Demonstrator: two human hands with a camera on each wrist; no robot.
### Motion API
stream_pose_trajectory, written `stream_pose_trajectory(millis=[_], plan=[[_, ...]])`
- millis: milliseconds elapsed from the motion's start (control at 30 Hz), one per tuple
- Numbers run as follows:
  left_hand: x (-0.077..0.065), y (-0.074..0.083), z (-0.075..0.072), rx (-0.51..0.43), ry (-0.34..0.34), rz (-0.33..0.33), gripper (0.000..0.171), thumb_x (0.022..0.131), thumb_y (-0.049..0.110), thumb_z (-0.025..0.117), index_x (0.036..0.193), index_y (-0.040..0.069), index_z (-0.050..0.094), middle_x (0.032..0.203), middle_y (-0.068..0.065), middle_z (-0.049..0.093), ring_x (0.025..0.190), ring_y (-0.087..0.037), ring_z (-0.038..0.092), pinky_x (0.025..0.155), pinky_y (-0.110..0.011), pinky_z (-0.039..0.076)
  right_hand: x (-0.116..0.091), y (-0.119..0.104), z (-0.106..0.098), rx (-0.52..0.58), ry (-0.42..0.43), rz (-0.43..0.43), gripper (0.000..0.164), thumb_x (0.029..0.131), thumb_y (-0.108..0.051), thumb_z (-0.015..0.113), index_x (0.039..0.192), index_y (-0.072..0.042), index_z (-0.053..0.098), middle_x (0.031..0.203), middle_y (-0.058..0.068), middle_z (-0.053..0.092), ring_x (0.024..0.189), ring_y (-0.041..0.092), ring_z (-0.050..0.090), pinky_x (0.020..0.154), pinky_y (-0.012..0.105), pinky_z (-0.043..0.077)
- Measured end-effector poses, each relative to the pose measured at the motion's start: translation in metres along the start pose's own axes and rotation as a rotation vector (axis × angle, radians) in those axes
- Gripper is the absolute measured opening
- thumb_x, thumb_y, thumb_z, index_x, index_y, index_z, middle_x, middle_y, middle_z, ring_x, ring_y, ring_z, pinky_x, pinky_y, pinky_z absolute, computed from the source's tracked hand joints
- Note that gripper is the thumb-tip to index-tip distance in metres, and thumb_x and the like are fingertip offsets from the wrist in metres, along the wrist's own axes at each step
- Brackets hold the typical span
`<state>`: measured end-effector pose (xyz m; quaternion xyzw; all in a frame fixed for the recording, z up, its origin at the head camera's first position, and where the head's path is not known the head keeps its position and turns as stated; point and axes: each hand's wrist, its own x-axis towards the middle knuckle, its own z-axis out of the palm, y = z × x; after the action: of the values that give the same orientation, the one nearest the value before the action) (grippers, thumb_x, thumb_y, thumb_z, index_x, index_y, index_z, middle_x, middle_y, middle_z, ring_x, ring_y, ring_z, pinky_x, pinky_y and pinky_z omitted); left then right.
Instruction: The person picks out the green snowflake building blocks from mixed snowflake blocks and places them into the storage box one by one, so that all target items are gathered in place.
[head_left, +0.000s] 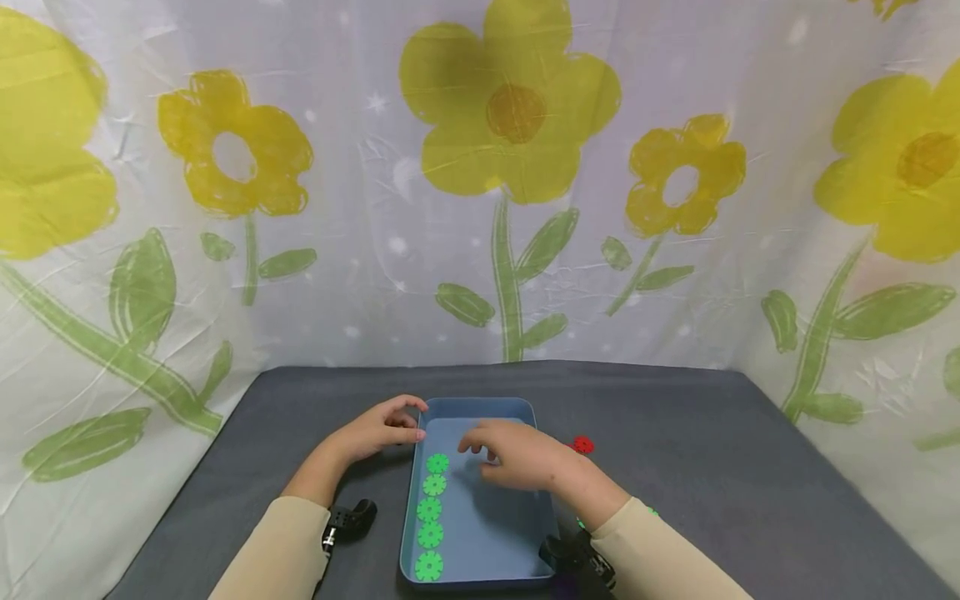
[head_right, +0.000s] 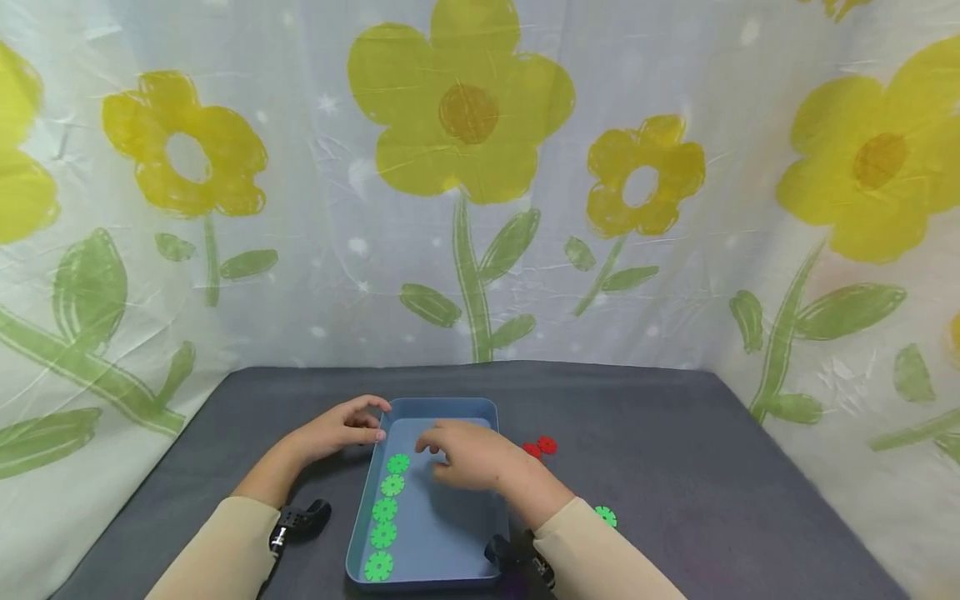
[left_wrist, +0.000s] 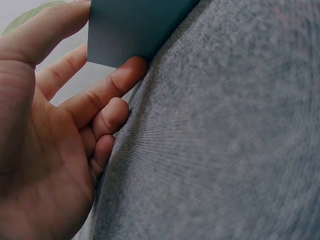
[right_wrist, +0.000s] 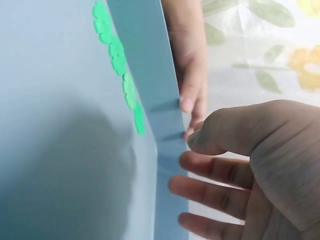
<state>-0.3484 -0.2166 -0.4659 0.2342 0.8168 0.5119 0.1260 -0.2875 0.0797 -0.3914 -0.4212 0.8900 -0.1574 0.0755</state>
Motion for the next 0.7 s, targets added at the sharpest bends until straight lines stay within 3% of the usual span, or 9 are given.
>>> stream_pose_trajectory(millis=[233, 367, 700], plan=[[0.002, 0.001, 0.003, 0.014, -0.009, -0.008, 0.050, 0.100, 0.025, 0.070, 0.141, 0.005, 0.050, 0.108, -0.009, 0.069, 0.099, -0.025, 0.064, 0.087, -0.044, 0.048, -0.053, 0.007, -0.004, -0.033, 0.194, -0.075, 0.027, 0.099, -0.006, 0.062, 0.123, -0.015, 0.070, 0.115, -0.005, 0.063, 0.099, 0.016, 0.065, 0.083, 0.027, 0.052], [0.001, 0.003, 0.003, 0.008, -0.010, 0.003, 0.051, 0.100, 0.024, 0.071, 0.141, 0.004, 0.050, 0.107, -0.010, 0.069, 0.100, -0.027, 0.064, 0.088, -0.046, 0.048, -0.080, 0.016, -0.005, -0.013, 0.249, -0.062, 0.027, 0.098, -0.005, 0.063, 0.121, -0.018, 0.070, 0.115, -0.011, 0.062, 0.096, 0.011, 0.063, 0.081, 0.028, 0.052], [0.000, 0.005, 0.002, 0.010, -0.008, 0.007, 0.052, 0.100, 0.023, 0.071, 0.142, 0.002, 0.049, 0.108, -0.012, 0.069, 0.099, -0.029, 0.063, 0.086, -0.045, 0.048, -0.136, 0.053, 0.003, 0.154, 0.158, 0.130, 0.028, 0.094, -0.009, 0.073, 0.122, -0.011, 0.069, 0.111, -0.002, 0.068, 0.089, 0.007, 0.060, 0.077, 0.033, 0.054]])
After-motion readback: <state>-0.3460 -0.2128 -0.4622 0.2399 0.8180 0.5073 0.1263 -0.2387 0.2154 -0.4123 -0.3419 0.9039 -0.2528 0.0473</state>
